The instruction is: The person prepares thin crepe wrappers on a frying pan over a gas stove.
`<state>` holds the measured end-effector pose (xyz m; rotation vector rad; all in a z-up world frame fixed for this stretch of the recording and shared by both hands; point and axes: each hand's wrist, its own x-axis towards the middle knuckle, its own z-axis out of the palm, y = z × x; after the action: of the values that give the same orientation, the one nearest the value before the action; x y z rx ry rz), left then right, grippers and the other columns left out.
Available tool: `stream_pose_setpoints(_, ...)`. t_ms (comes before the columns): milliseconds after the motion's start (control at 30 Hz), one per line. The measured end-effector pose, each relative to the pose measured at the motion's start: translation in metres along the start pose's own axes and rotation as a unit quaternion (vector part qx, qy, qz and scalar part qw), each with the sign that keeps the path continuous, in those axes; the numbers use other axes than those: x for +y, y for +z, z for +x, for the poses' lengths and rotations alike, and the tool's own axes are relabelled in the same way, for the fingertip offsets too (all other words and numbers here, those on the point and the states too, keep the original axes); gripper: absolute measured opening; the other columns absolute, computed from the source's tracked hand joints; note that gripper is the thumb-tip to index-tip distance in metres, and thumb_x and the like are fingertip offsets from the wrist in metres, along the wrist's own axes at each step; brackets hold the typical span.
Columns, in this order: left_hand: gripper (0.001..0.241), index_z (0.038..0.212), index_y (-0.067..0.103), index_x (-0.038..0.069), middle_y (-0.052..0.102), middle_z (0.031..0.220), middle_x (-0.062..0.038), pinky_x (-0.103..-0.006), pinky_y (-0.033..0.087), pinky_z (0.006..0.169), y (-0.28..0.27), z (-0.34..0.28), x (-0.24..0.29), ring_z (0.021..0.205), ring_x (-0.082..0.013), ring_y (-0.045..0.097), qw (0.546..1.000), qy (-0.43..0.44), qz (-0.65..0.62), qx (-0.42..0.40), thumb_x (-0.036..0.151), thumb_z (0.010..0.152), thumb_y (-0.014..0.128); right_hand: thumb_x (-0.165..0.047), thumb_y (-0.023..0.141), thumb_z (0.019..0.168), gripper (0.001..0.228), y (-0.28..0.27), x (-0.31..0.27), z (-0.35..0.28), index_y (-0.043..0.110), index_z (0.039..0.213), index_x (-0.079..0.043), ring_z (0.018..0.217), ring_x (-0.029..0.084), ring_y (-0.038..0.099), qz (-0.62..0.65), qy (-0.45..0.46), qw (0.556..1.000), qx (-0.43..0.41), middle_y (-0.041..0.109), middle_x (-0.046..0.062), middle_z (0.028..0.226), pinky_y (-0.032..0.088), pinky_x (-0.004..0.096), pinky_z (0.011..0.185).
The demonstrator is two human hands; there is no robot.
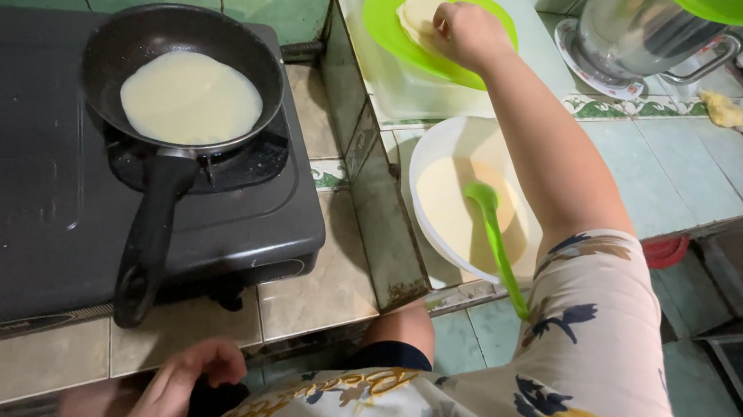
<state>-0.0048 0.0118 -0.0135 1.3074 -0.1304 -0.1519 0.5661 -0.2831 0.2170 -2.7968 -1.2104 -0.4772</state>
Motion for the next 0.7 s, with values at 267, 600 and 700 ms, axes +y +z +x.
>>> stream_pose_setpoints(267, 0.08, 0.096, 0.066, -0.001, 0.063, 0.087, -0.007, -0.03, 0.043, 0.078, 0.0, 0.0, 0.005, 0.082, -0.0163, 0.055, 0.999, -0.031, 0.002, 0.013, 0.07, 0.098, 0.027, -0.01, 0.064, 0.093, 0.019, 0.002, 0.005, 0.0, 0.065, 0.112, -0.012, 0.099, 0.037, 0.065, 0.023, -0.022, 0.999, 0.026, 0.068, 0.012, 0.109, 0.052, 0.047, 0.081)
stream_pose_setpoints(600, 0.081, 0.095, 0.066, -0.001, 0.063, 0.089, -0.009, -0.0319, 0.045, 0.082, 0.008, 0.001, 0.021, 0.086, -0.0189, 0.059, 0.997, -0.067, 0.0, 0.041, 0.069, 0.097, 0.025, -0.01, 0.066, 0.094, 0.013, 0.007, 0.005, 0.003, 0.063, 0.106, -0.007, 0.097, 0.039, 0.063, 0.014, -0.034, 0.999, 0.024, 0.065, 0.015, 0.105, 0.052, 0.047, 0.081)
stream_pose_setpoints(700, 0.082, 0.095, 0.066, -0.001, 0.064, 0.089, -0.009, -0.0313, 0.044, 0.08, 0.005, 0.0, 0.02, 0.084, -0.0181, 0.057, 0.998, -0.047, 0.013, 0.031, 0.07, 0.098, 0.024, -0.008, 0.064, 0.095, 0.019, 0.004, 0.0, 0.008, 0.062, 0.113, -0.006, 0.094, 0.039, 0.064, 0.05, 0.0, 0.999, 0.02, 0.067, 0.015, 0.101, 0.052, 0.047, 0.079)
